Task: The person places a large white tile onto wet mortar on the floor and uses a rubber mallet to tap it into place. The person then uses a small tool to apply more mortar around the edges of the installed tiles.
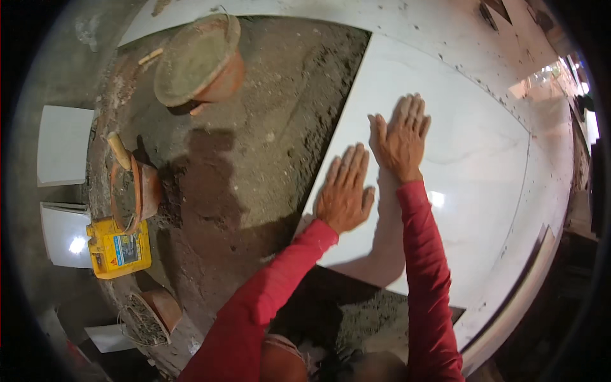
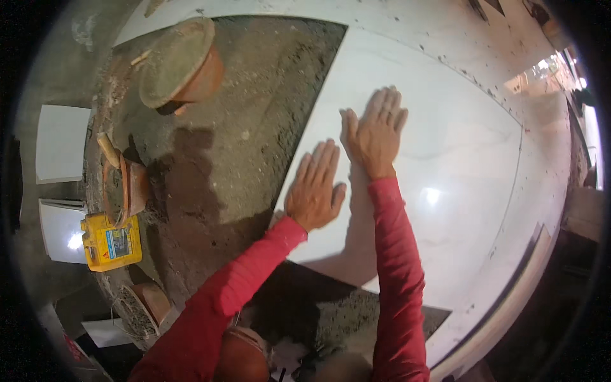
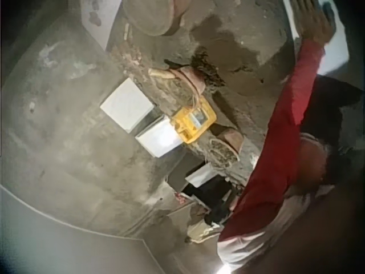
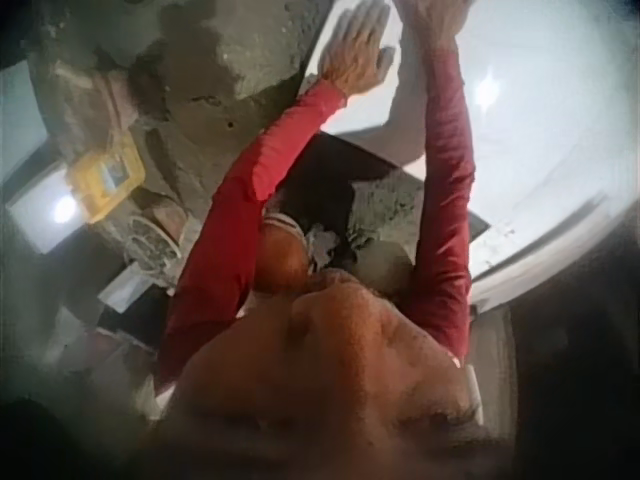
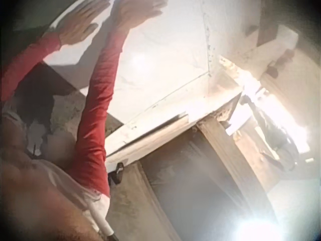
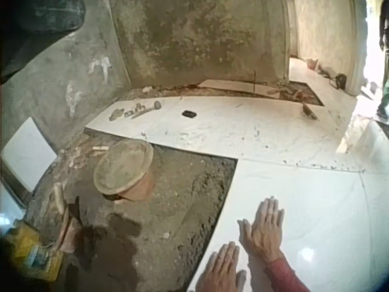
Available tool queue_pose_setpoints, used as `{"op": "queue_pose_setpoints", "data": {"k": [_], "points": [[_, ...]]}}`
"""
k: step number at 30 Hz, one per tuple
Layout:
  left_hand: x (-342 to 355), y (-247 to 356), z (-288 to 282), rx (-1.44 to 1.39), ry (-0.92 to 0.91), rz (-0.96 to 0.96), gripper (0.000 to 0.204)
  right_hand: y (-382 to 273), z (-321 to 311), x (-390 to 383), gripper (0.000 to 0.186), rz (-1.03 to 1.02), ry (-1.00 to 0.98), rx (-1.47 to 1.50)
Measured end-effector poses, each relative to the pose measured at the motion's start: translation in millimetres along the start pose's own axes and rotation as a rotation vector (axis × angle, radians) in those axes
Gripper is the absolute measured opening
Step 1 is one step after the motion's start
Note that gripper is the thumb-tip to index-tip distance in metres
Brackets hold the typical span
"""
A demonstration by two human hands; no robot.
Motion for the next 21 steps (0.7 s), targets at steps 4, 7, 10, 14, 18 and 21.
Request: {"op": "queue_pose_setpoints", "data": {"k": [4, 7, 10, 14, 18, 21], "points": [[-3.2, -1.0, 13.9, 0.094, -0.037, 0.03, 0.067, 24.8, -59.1, -24.0, 0.081, 0.087, 0.075, 0.078], [-5.3, 1.2, 16.8, -0.042, 0.082, 0.047, 0.065, 31.3, -40.1, -106.4, 0.084, 0.067, -0.076, 0.053], [-9.1, 1.9, 13.4, 0.155, 0.088, 0.07, 0.057, 27.3, -58.2, -146.1, 0.079, 0.105, -0.086, 0.09], [-18.9, 12.5, 7.7, 0.105, 0.14, 0.146, 0.055, 40.3, -100.0, -204.9, 0.074, 0.112, -0.138, 0.106], [-91.3, 14.8, 10.1, 0.09, 0.11, 0.085, 0.053, 70.0, -129.9, -301.1, 0.061, 0.124, -0.183, 0.183], [-143.5, 16.4, 4.6, 0.058, 0.106, 0.054, 0.053, 132.1, -172.4, -355.1, 0.033, 0.42, 0.079, 0.32]]}}
Point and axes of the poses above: each hand's wrist, its own x-axis towards the middle knuckle, its own z-axis out of the palm, y = z × x, the point moved 7 cm from there along x, towards the middle knuckle, and after that the axes turned 12 degrees about -x, right-handed, at the moved point
